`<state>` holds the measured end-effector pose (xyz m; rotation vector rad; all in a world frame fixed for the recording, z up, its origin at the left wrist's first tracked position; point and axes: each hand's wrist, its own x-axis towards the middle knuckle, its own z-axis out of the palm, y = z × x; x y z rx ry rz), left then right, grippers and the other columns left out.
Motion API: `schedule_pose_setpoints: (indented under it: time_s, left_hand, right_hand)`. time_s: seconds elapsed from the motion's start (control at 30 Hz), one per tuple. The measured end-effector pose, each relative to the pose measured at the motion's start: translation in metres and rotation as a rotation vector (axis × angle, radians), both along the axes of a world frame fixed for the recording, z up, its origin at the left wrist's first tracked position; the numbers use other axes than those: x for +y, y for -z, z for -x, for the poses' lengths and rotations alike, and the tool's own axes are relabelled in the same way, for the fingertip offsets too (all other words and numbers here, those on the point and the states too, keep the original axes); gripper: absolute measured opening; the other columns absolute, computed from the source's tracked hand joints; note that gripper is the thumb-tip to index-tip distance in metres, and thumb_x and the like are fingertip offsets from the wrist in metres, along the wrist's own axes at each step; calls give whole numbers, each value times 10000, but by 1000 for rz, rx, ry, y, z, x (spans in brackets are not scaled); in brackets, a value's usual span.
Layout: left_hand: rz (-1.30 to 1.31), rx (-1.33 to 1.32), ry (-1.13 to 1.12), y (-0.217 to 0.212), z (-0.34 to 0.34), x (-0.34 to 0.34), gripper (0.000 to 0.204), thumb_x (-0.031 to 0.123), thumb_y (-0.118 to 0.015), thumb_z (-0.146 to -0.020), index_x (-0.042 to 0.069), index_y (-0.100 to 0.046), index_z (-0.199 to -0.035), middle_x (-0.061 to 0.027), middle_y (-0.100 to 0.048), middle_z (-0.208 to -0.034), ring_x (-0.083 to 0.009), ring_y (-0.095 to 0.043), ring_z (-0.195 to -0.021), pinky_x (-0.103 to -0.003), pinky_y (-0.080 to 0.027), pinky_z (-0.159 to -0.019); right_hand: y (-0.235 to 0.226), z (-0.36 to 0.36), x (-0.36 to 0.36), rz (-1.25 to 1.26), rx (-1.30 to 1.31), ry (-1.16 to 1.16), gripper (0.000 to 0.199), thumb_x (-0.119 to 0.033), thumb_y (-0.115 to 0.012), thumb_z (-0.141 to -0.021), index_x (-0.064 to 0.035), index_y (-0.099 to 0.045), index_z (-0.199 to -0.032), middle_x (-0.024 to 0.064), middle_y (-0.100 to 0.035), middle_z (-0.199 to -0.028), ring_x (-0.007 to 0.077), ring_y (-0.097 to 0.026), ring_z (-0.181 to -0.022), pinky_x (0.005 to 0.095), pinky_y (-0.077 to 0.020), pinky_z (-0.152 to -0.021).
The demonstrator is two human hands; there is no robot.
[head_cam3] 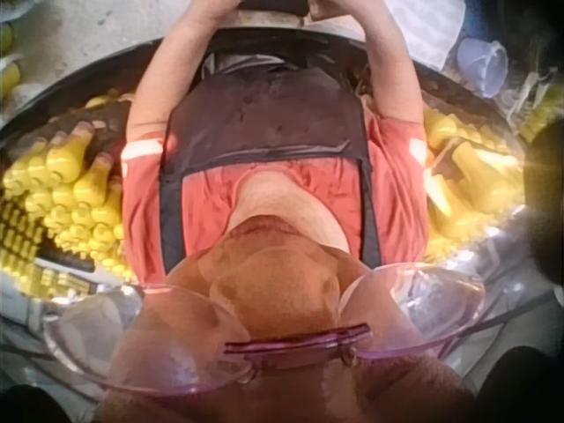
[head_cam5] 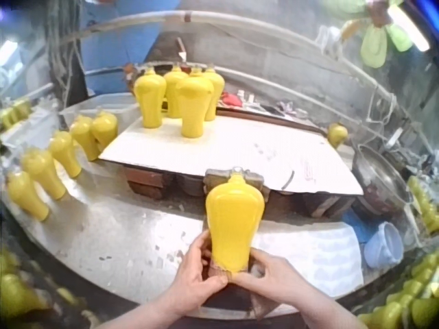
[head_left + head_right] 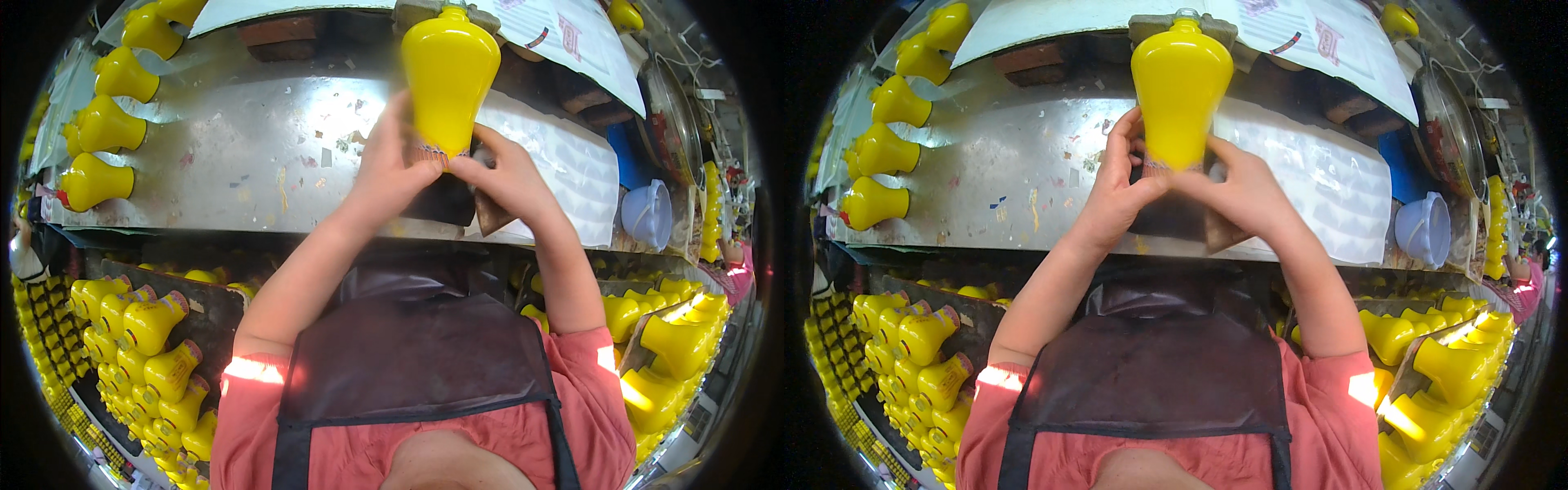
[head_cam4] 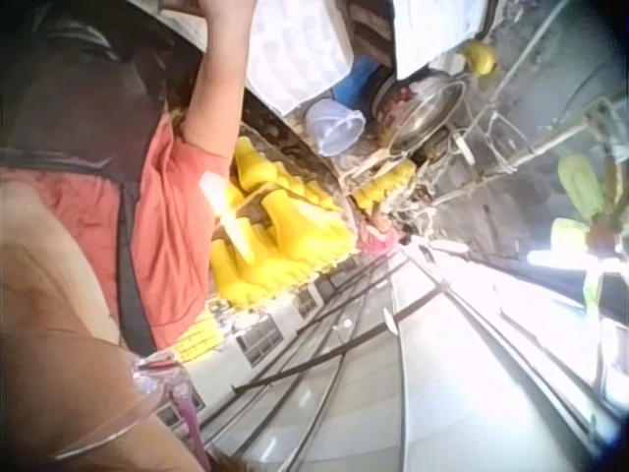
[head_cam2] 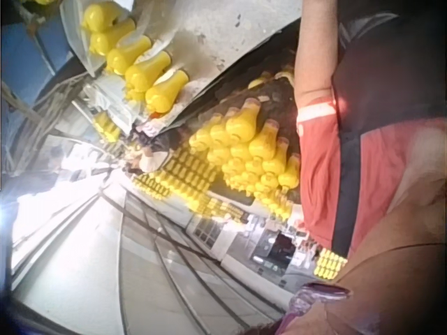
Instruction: The person picks up a yellow ceramic vase, applies a decorative sticker label to its side, and smooths it with a cloth. The person then applies a second label to the neck of the vase and smooths it as well.
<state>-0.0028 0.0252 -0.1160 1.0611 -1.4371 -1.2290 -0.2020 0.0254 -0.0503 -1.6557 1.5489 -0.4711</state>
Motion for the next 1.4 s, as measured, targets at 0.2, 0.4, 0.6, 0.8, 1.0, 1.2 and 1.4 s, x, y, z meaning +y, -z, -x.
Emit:
schedule_pose_setpoints:
  time_s: [0.2,0.4,0.6,0.8,1.0,1.2,1.4]
  left_hand:
    - [-40,68,-24,-6,5,3,878,124,-790,-790,3,-359,-1545,-189,-540,-1430,-296,-600,-1183,-417,-508,-1025]
    - [17,-3,-45,1,2,5,882,91,-808,-780,18,-368,-1541,-175,-556,-1400,-289,-614,-1155,-424,-524,-988]
    - [151,-91,-91,7,3,8,857,100,-831,-769,62,-423,-1522,-180,-566,-1361,-306,-621,-1147,-425,-525,-977]
    - [190,-142,-93,-2,1,6,913,145,-854,-743,86,-413,-1540,-208,-547,-1377,-383,-574,-1239,-459,-493,-1039]
    - [403,-539,-201,-9,12,11,996,218,-927,-709,122,-424,-1563,-219,-507,-1424,-404,-553,-1281,-449,-493,-1060]
    - [297,-415,-61,2,-1,0,983,181,-921,-767,49,-397,-1589,-197,-472,-1533,-371,-611,-1254,-420,-541,-1017]
    - [498,-603,-191,2,4,3,1056,169,-911,-776,37,-306,-1631,-197,-507,-1516,-365,-613,-1263,-432,-537,-1015]
  right_hand:
    - [-32,2,-10,261,-269,65,232,-82,-678,-893,-33,-643,-1118,92,-675,-971,163,-679,-911,313,-558,-786]
    - [-51,-27,-8,823,346,-445,331,-5,-724,-807,-97,-682,-1121,135,-614,-873,356,-655,-806,440,-534,-711]
    - [-59,-37,-7,871,430,-558,405,-9,-707,-803,-137,-692,-1186,106,-574,-814,316,-643,-752,427,-521,-681]
    - [-48,-12,-6,863,359,-471,406,-13,-759,-831,-132,-713,-1216,117,-596,-801,322,-623,-695,422,-506,-607]
    - [-27,5,9,819,312,-348,386,-42,-818,-828,-131,-748,-1197,105,-681,-814,285,-643,-688,381,-530,-623]
    - [-11,10,15,980,283,-249,383,-27,-848,-798,-110,-760,-1161,91,-768,-967,274,-679,-716,357,-542,-651]
    - [1,12,18,914,292,-95,401,-22,-840,-806,-107,-746,-1186,94,-758,-960,275,-694,-763,363,-549,-688]
